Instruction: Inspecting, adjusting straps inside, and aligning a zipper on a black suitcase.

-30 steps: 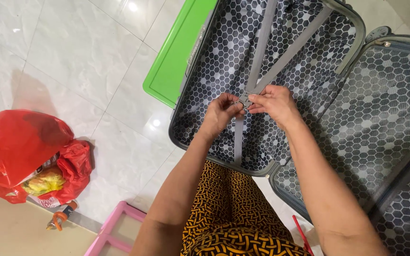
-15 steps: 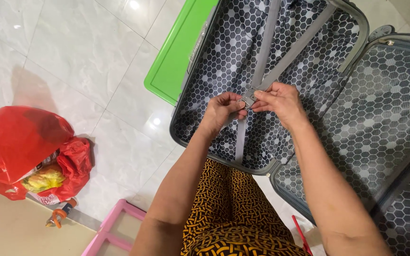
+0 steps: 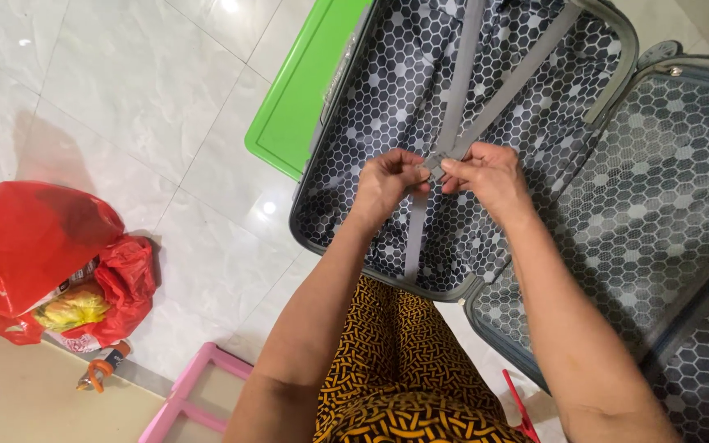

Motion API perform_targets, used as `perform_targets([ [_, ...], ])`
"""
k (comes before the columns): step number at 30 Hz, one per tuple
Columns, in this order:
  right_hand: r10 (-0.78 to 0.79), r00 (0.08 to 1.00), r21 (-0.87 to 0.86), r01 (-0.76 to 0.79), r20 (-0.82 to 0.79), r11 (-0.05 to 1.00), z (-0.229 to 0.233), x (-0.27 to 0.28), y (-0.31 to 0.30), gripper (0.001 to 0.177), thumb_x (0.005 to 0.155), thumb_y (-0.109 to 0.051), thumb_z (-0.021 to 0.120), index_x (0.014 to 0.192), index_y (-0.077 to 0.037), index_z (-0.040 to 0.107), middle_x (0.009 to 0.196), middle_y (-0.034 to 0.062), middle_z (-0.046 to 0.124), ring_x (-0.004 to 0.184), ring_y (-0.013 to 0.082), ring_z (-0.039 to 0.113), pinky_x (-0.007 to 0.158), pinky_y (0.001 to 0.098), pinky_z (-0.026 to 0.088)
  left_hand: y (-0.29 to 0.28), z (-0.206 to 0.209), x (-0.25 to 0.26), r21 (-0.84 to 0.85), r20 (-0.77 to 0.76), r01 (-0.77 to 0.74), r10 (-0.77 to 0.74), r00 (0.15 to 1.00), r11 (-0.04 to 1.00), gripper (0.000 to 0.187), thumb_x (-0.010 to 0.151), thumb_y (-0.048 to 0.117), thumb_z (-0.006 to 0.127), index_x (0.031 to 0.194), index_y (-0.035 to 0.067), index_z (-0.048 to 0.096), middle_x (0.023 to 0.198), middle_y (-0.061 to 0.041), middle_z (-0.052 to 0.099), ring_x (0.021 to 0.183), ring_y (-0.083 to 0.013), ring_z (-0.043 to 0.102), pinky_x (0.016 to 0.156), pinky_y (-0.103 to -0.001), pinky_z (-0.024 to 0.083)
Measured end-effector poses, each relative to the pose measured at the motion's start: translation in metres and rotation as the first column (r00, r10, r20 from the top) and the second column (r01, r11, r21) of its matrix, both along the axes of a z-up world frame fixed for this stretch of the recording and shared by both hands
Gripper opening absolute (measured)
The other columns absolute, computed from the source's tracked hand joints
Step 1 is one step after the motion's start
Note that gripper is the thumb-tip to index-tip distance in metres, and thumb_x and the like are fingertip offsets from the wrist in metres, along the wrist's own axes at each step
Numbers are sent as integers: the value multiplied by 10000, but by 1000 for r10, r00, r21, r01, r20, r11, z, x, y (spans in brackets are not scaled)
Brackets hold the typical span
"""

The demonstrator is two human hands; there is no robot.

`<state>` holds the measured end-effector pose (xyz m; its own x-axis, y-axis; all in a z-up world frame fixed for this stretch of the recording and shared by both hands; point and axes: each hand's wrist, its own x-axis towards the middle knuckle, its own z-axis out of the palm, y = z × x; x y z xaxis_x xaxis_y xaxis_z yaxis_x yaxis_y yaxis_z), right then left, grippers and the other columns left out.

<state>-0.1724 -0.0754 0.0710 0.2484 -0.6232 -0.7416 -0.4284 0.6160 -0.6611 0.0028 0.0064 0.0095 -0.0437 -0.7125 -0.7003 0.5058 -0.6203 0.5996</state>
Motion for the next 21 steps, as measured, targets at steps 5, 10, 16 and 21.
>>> perform_targets([
  [5,-28,1000,-7,28,13,1000,-6,-5,0,154,936,-104,709,1001,33,734,821,127,748,666,179,717,613,306,585,3,-10,-10,-3,14,-30,30,999,1000,186,899,3,716,1071,-59,682,868,-129,744,736,-177,739,692,-303,635],
  [10,-73,997,66,73,-12,995,-15,-8,11,185,949,-133,691,1015,36,722,857,137,753,680,193,712,647,332,615,4,-5,-9,1,-53,-19,19,998,1000,205,905,66,731,1077,-35,685,880,-106,747,768,-168,740,734,-301,636],
  [16,-349,920,141,327,177,934,-35,-12,29,243,1006,-154,604,1130,35,692,974,143,729,812,209,728,787,365,670,-3,-17,-7,12,178,155,-155,972,988,158,937,156,734,976,3,722,827,-50,731,724,-123,650,663,-276,529],
  [21,-311,950,56,309,22,949,-24,-20,36,308,1007,-192,591,1263,-38,666,1066,124,741,864,185,728,757,338,649,-2,-41,-20,-30,309,103,-89,947,994,131,918,138,747,934,8,740,835,-32,741,750,-94,630,691,-262,507],
])
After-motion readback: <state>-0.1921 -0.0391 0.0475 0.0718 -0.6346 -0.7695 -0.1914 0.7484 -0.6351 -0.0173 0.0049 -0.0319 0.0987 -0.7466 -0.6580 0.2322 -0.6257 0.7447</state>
